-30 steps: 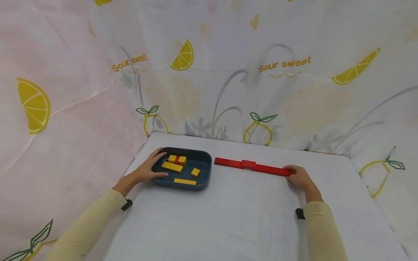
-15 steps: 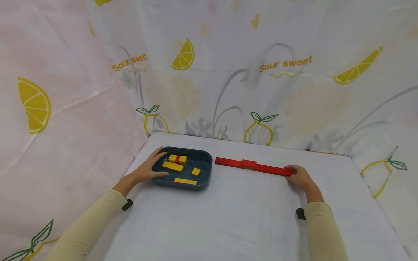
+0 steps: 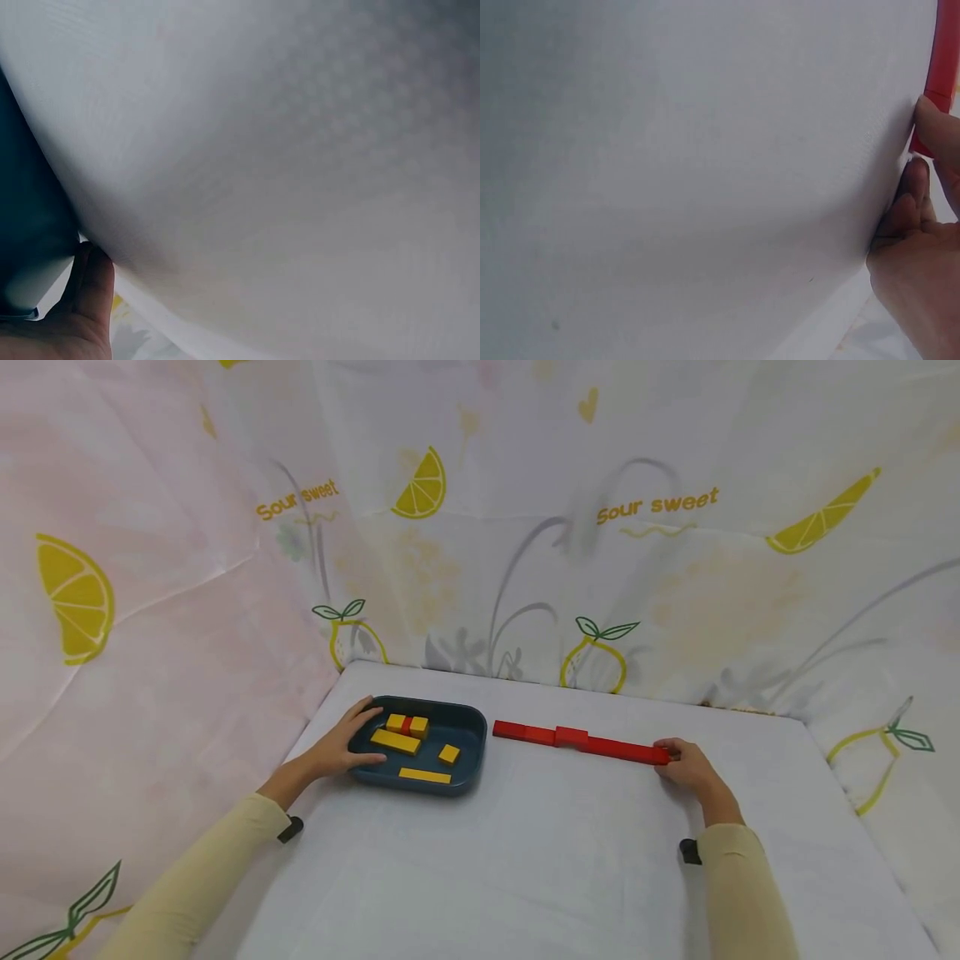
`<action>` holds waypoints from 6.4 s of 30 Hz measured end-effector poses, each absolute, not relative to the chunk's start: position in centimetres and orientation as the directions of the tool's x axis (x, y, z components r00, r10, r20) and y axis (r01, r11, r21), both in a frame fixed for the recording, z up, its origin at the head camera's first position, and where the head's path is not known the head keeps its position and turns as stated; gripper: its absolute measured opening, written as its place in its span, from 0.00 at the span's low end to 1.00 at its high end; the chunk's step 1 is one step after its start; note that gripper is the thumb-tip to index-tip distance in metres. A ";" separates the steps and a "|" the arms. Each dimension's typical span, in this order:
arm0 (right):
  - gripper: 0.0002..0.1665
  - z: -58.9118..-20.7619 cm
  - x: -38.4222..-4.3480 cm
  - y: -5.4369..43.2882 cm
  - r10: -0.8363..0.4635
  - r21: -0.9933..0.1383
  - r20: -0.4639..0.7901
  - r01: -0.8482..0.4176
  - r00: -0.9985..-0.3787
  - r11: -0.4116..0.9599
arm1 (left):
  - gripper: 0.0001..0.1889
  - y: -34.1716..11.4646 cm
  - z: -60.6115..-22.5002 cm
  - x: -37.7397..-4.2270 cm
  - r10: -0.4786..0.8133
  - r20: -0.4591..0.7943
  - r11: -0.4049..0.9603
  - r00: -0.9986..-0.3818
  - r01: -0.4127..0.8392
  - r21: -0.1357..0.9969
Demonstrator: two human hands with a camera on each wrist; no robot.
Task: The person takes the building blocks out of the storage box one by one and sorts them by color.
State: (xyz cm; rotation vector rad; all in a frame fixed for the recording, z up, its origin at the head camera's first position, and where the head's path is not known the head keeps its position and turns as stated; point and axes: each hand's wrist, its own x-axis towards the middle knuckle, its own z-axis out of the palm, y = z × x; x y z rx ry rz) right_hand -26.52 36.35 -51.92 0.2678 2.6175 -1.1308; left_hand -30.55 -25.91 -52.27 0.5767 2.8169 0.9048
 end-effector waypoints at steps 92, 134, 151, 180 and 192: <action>0.30 -52.5 -32.4 -3.5 -0.348 -0.749 0.131 -0.323 -0.928 0.579 | 0.50 -25.9 -52.6 -29.9 0.402 0.042 0.718 -0.915 0.344 0.605; 0.22 -52.3 -31.8 -3.6 -0.196 -0.924 0.105 -0.168 -0.975 0.342 | 0.49 -25.9 -52.9 -29.6 0.392 0.052 0.711 -0.919 0.338 0.617; 0.19 -52.3 -32.0 -3.4 -0.258 -0.908 0.129 -0.219 -0.957 0.357 | 0.49 -25.8 -52.6 -29.8 0.388 0.055 0.717 -0.920 0.339 0.609; 0.19 -50.8 -31.0 -2.9 -0.415 -0.789 0.157 -0.366 -0.896 0.493 | 0.52 -25.8 -52.6 -29.7 0.399 0.065 0.706 -0.915 0.352 0.614; 0.19 -48.8 -29.5 0.3 -0.454 -0.785 0.179 -0.405 -0.873 0.468 | 0.51 -25.9 -52.6 -29.6 0.391 0.068 0.696 -0.918 0.343 0.631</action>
